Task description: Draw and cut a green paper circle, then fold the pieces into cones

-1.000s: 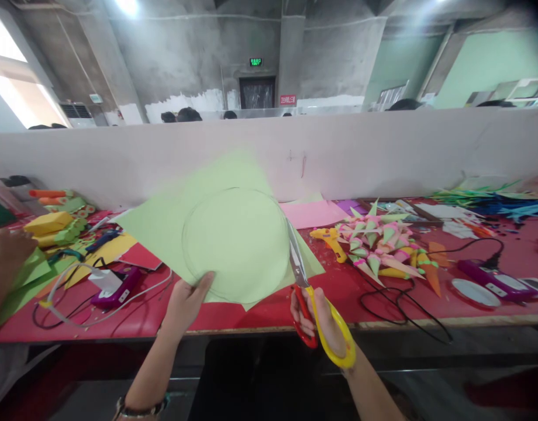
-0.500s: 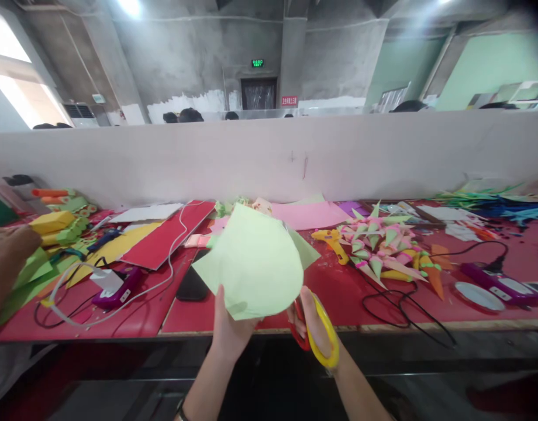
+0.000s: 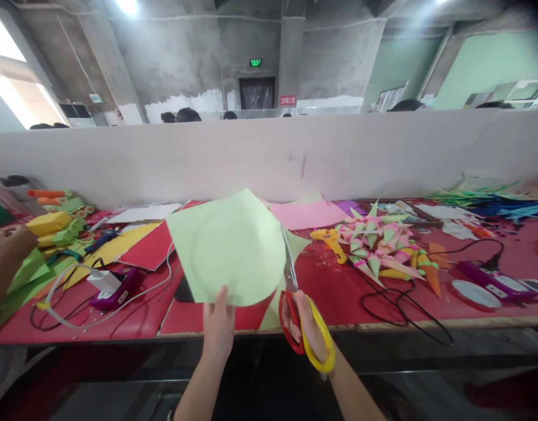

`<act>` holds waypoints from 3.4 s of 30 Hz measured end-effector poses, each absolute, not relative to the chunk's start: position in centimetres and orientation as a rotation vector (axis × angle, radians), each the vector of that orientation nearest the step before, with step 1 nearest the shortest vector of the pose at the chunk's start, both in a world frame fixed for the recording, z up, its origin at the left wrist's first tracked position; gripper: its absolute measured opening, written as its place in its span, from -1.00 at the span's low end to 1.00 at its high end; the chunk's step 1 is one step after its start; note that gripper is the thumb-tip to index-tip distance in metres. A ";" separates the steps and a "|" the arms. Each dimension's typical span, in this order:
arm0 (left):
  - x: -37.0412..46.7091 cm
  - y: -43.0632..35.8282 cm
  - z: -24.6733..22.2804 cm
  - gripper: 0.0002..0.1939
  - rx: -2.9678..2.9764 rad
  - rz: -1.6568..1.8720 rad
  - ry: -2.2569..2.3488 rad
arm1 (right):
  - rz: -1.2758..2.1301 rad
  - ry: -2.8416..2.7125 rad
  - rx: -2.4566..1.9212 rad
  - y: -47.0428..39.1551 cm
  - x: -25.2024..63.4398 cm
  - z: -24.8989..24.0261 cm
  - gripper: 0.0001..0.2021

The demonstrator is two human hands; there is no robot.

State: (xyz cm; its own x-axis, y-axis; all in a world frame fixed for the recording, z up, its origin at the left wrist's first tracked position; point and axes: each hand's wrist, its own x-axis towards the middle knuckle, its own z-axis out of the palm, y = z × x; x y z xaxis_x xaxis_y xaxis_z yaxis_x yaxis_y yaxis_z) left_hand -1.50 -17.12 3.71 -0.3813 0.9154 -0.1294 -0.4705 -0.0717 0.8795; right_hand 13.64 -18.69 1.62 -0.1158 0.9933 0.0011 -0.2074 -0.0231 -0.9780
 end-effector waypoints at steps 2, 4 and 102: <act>-0.7 -17.5 3.8 -0.56 0.538 1.524 0.907 | 1.391 -1.132 -0.978 -18.7 13.4 1.4 -0.46; 0.0 -17.7 3.7 -0.58 0.492 1.387 0.819 | 1.382 -1.151 -0.966 -18.8 13.3 1.2 -0.45; -8.8 -13.9 7.0 -0.71 1.522 1.653 1.741 | 1.472 -1.179 -0.955 -18.2 16.2 2.3 -0.45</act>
State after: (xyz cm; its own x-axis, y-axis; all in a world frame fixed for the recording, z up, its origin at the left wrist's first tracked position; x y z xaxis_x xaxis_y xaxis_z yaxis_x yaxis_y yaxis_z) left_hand -8.84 -13.92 7.04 -0.3951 0.8128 0.4281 0.4699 -0.2216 0.8545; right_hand 16.17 -18.22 2.30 -0.2071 0.9783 0.0006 -0.2142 -0.0447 -0.9758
